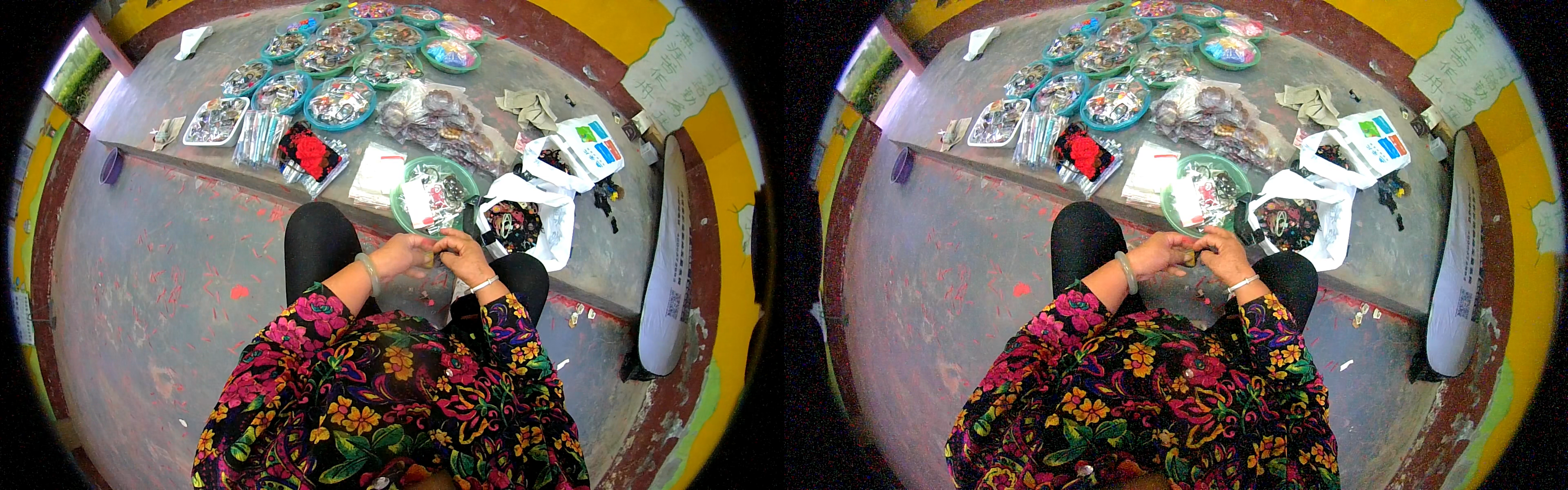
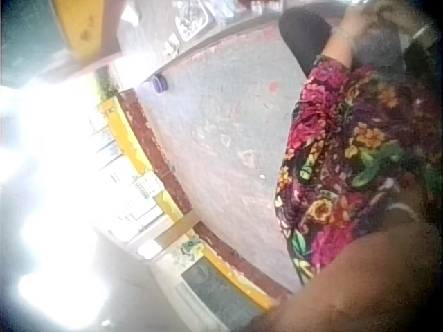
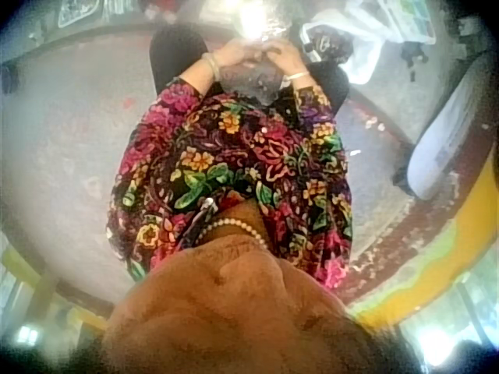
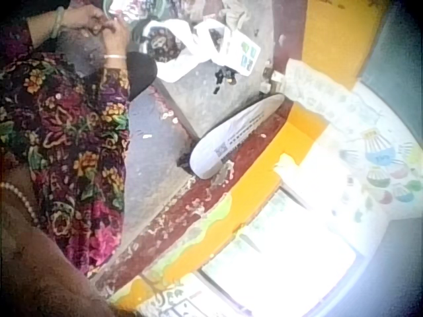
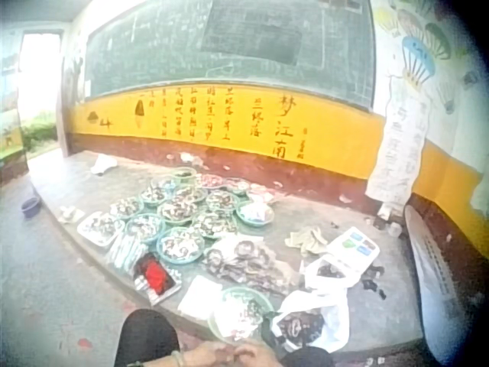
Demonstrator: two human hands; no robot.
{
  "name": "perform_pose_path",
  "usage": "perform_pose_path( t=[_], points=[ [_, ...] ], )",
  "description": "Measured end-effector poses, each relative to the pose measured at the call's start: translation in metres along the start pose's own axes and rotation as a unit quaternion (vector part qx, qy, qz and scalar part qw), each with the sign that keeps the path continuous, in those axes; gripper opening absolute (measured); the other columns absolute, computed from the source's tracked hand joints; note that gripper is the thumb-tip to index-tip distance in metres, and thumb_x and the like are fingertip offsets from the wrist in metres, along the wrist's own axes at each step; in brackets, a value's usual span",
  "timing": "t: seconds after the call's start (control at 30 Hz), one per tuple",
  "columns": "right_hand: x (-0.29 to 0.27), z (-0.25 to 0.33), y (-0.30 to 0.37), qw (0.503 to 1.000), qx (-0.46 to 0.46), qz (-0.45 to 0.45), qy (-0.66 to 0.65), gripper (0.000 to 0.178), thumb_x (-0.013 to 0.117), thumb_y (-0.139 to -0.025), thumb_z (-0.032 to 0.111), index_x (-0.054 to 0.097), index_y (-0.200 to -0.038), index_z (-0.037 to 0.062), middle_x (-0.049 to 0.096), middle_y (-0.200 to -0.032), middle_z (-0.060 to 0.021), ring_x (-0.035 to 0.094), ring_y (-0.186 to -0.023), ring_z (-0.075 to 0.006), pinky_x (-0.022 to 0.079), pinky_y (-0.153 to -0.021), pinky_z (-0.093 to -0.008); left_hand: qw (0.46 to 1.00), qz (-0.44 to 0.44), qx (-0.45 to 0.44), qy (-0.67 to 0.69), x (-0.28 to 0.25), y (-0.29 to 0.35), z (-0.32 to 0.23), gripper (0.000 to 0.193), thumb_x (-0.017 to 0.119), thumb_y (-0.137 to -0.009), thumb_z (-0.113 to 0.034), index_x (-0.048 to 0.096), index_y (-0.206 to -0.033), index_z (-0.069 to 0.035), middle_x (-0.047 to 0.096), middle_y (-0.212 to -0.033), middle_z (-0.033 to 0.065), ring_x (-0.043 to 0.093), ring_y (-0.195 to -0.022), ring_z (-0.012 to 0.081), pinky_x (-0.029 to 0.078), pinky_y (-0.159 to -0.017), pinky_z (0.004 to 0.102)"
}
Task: The person sits on the floor and packs small hair accessories into clear plastic bags. They pick up items from a white bag, place them into a bag, and seal it. The person repeats this process for multiple items, placing the finished packages into a green bowl.
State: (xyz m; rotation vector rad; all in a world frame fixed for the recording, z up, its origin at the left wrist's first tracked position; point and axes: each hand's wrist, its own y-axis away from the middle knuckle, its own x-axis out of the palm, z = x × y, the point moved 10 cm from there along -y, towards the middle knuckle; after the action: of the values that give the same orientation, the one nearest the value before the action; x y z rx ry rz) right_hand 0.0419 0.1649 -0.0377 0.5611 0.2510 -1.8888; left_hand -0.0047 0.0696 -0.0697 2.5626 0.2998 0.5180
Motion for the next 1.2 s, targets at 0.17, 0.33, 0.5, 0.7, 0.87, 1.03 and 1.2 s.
perform_pose_path(
  t=[0.17,0.33,0.5,0.7,0.87,1.03,1.2],
  points=[
    [0.001,0.007,0.001,0.999,0.004,0.016,0.033,0.019,0.058,-0.065,0.007,0.067,-0.082,0.0109,0.049,-0.12,-0.014,0.05,-0.105,-0.0261,0.043,-0.085,-0.0327,1.0,0.006,0.024,-0.003,0.007,0.005,-0.013,0.032,0.051,-0.083,-0.004,0.051,-0.115,-0.007,0.056,-0.102,0.002,0.056,-0.09,0.0118,0.052,-0.07,0.0254],
    [0.007,0.006,0.0,0.998,0.019,0.056,0.033,0.018,0.057,-0.066,0.007,0.067,-0.081,0.0098,0.047,-0.123,-0.0153,0.046,-0.112,-0.0274,0.039,-0.09,-0.0321,0.999,0.012,0.042,-0.023,0.009,0.003,-0.014,0.033,0.052,-0.083,-0.004,0.05,-0.116,-0.006,0.057,-0.104,0.0041,0.056,-0.091,0.0132,0.053,-0.069,0.026],
    [0.019,0.008,0.001,0.992,0.006,0.099,0.08,0.02,0.057,-0.065,0.007,0.067,-0.081,0.0106,0.045,-0.125,-0.0174,0.04,-0.117,-0.0318,0.035,-0.095,-0.0338,0.997,0.01,0.047,-0.055,0.01,-0.001,-0.009,0.033,0.052,-0.082,-0.003,0.05,-0.115,-0.004,0.057,-0.104,0.0055,0.057,-0.091,0.0144,0.054,-0.068,0.0259],
    [0.028,0.007,0.001,0.98,-0.007,0.137,0.145,0.023,0.056,-0.063,0.003,0.066,-0.083,0.0078,0.044,-0.124,-0.0188,0.044,-0.114,-0.0314,0.036,-0.094,-0.0337,0.995,0.012,0.061,-0.077,0.013,-0.005,-0.004,0.032,0.052,-0.082,-0.002,0.05,-0.114,-0.003,0.057,-0.104,0.0061,0.057,-0.09,0.0141,0.054,-0.069,0.0267],
    [0.024,0.006,0.001,0.992,0.025,0.112,0.057,0.026,0.056,-0.063,0.001,0.065,-0.086,0.0083,0.043,-0.125,-0.0184,0.044,-0.114,-0.0313,0.036,-0.094,-0.0341,0.998,0.015,0.056,0.016,0.009,-0.011,0.001,0.032,0.052,-0.083,-0.002,0.05,-0.115,-0.003,0.056,-0.104,0.0049,0.056,-0.091,0.0138,0.052,-0.073,0.0262],
    [0.013,0.009,-0.002,0.997,0.015,0.041,0.059,0.026,0.057,-0.062,0.001,0.066,-0.085,0.01,0.043,-0.126,-0.016,0.04,-0.118,-0.0318,0.033,-0.097,-0.0351,0.998,0.022,0.045,0.023,0.008,-0.008,-0.003,0.033,0.052,-0.083,-0.003,0.049,-0.116,-0.004,0.056,-0.103,0.0038,0.056,-0.09,0.013,0.051,-0.074,0.0261],
    [0.019,0.011,-0.001,0.986,-0.001,0.097,0.137,0.023,0.058,-0.063,0.002,0.067,-0.081,0.0117,0.042,-0.128,-0.0155,0.033,-0.122,-0.0322,0.029,-0.1,-0.0355,0.999,0.019,0.031,-0.017,0.011,-0.006,0.0,0.03,0.054,-0.082,-0.003,0.051,-0.112,-0.003,0.057,-0.102,0.0045,0.056,-0.09,0.013,0.052,-0.073,0.027]
  ],
)
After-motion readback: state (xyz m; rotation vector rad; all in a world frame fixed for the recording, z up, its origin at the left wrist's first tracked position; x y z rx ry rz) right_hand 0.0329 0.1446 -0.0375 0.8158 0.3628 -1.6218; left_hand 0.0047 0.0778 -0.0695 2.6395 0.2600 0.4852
